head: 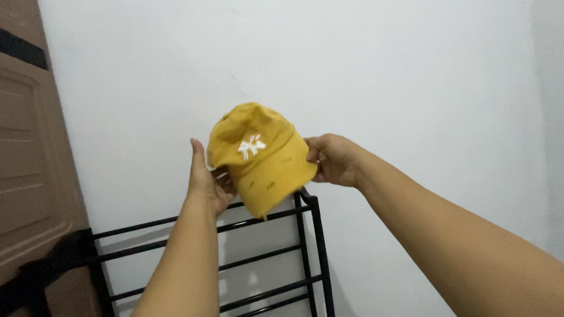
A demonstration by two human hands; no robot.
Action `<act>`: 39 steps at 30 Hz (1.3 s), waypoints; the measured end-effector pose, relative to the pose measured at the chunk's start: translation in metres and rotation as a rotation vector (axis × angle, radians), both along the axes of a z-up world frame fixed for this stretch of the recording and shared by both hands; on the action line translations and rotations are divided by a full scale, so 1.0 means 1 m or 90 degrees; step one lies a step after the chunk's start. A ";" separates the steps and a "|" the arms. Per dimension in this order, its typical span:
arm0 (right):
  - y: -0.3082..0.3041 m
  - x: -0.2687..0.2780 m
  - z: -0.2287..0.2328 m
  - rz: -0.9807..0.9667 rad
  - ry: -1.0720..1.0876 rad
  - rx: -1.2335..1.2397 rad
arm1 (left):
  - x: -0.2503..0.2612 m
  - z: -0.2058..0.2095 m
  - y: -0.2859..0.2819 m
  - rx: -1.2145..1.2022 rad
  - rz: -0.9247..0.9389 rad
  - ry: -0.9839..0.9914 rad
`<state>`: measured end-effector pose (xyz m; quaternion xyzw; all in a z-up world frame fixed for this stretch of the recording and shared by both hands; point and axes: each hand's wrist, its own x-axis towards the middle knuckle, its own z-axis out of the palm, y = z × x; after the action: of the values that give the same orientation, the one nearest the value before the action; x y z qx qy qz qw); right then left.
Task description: The person removes books, papers, and other items from a metal shelving unit and places them on the floor. They then pick up several hats and place them on the top shelf of the unit.
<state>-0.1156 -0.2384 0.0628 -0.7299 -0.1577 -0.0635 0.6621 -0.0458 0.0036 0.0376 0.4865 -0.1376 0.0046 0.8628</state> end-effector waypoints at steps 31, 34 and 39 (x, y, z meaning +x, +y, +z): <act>0.047 0.140 -0.070 -0.465 0.009 -0.606 | 0.145 -0.063 -0.006 0.675 0.306 -0.070; 0.047 0.146 -0.069 -0.400 0.089 -0.681 | 0.154 -0.070 0.001 0.739 0.318 -0.033; 0.034 0.180 -0.079 -0.411 0.146 -0.702 | 0.174 -0.086 0.000 0.672 0.219 0.000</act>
<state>0.0640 -0.2041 -0.0161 -0.9756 0.1317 -0.0910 0.1503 0.1282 0.0031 -0.0485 0.8683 -0.0401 0.0756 0.4887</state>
